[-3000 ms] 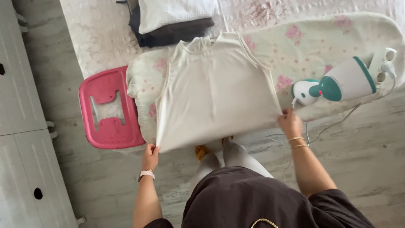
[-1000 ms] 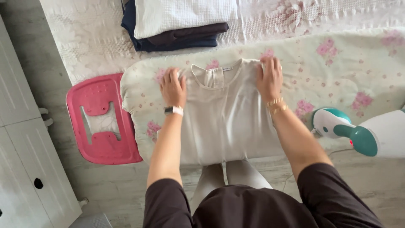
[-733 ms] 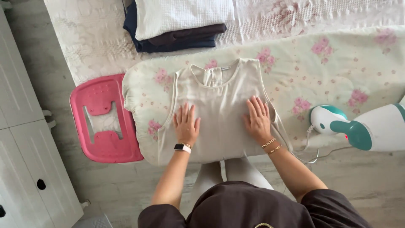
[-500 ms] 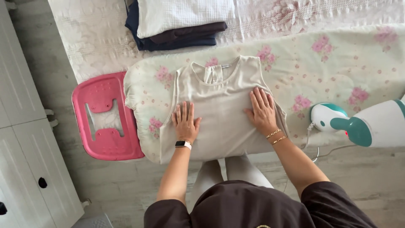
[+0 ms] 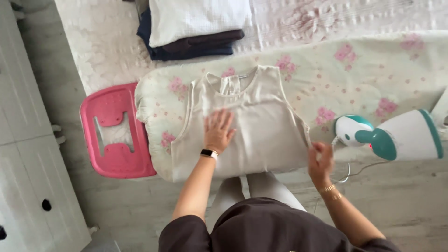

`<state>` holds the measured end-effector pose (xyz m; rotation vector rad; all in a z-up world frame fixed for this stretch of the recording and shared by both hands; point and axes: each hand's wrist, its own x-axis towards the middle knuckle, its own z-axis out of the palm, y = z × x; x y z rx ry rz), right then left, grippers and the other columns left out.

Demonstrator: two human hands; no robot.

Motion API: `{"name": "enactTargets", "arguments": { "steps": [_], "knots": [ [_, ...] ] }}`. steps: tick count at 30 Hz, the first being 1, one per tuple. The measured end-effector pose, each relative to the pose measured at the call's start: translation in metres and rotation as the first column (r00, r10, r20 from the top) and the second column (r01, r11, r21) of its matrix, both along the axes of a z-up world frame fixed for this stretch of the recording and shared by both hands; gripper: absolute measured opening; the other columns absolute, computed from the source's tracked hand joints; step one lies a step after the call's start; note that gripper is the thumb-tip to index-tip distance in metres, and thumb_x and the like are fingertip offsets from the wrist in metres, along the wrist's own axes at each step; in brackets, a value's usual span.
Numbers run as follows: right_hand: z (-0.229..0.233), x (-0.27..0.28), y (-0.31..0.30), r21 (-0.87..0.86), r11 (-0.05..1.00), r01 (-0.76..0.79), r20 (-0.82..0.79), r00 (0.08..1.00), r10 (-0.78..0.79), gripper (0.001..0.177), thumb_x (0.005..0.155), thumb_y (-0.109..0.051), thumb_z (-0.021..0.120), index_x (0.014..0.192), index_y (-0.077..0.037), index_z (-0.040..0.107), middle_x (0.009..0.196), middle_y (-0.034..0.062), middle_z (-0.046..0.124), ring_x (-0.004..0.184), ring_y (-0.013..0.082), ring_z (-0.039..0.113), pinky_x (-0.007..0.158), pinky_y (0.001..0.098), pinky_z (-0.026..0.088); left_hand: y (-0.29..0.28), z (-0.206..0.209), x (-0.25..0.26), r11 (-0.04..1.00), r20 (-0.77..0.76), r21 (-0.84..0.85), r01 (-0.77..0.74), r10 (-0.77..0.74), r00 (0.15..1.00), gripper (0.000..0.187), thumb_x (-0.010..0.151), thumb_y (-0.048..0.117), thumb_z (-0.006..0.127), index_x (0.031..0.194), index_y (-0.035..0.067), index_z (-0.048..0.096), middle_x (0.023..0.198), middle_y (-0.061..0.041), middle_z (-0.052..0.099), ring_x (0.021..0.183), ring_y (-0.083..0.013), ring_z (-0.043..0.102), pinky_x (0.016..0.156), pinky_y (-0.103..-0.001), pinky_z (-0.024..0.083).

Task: Steaming and folding various pieces of clothing on an ironing board using a handheld clothes steamer.

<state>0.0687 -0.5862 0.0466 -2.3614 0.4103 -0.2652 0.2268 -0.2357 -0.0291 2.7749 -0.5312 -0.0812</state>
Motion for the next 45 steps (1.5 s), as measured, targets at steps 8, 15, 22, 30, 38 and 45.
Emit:
{"name": "enactTargets", "arguments": {
  "steps": [8,15,22,30,38,45],
  "knots": [
    [0.001,-0.05,-0.079,0.36,0.782,0.509,0.01,0.836,-0.548,0.045,0.102,-0.009,0.076,0.137,-0.005,0.047,0.127,0.0065,0.054,0.115,0.0178,0.054,0.094,0.034,0.048,-0.109,-0.005,0.039,0.908,-0.079,-0.05,0.415,-0.418,0.905,0.072,0.096,0.052,0.058,0.159,0.027,0.034,0.169,-0.002,0.025,0.155,-0.028,0.026,0.124,-0.057,0.019],
    [-0.023,0.003,-0.092,0.171,0.944,0.281,0.276,0.906,-0.32,0.072,0.098,-0.012,0.081,0.155,0.001,0.038,0.152,0.0171,0.04,0.146,0.0302,0.041,0.126,0.0464,0.032,-0.112,0.005,0.022,0.903,-0.077,-0.034,0.429,-0.43,0.899,0.071,0.098,0.051,0.056,0.16,0.025,0.033,0.168,-0.002,0.028,0.154,-0.027,0.027,0.124,-0.057,0.019],
    [-0.07,0.015,-0.15,0.266,0.898,0.351,0.362,0.827,-0.431,0.03,0.109,-0.006,0.074,0.131,0.004,0.058,0.124,0.0098,0.061,0.105,0.0175,0.059,0.094,0.0299,0.053,-0.014,0.009,-0.014,0.975,-0.089,-0.117,0.189,-0.199,0.976,0.067,0.101,0.047,0.057,0.161,0.024,0.035,0.168,-0.005,0.032,0.153,-0.0295,0.033,0.123,-0.058,0.019],
    [0.116,0.048,-0.034,0.512,0.859,0.008,0.153,0.983,-0.1,0.032,0.105,0.0,0.055,0.137,0.0,0.05,0.117,0.0074,0.067,0.107,0.0154,0.064,0.098,0.0281,0.054,0.096,-0.001,0.005,0.999,-0.019,0.01,-0.039,0.039,0.999,0.067,0.099,0.046,0.057,0.159,0.023,0.038,0.166,-0.006,0.035,0.151,-0.0325,0.034,0.122,-0.061,0.023],
    [0.08,0.123,0.158,0.754,0.48,0.449,-0.558,0.823,0.106,0.037,0.105,-0.023,0.051,0.137,-0.005,0.059,0.102,0.0064,0.07,0.082,0.0173,0.062,0.061,0.0347,0.048,0.11,-0.01,0.045,0.996,-0.04,-0.002,0.09,-0.09,0.995,0.068,0.101,0.044,0.057,0.161,0.022,0.035,0.167,-0.006,0.032,0.152,-0.0313,0.032,0.122,-0.061,0.021],
    [-0.008,0.138,0.19,0.75,0.619,0.232,-0.429,0.884,0.188,0.035,0.109,-0.024,0.058,0.133,0.001,0.061,0.102,0.0029,0.067,0.089,0.0089,0.061,0.078,0.0272,0.053,0.119,-0.015,0.057,0.99,-0.174,-0.044,0.135,-0.141,0.975,0.076,0.095,0.042,0.061,0.161,0.019,0.031,0.167,-0.005,0.03,0.154,-0.0308,0.028,0.123,-0.06,0.017]
  ]
}}
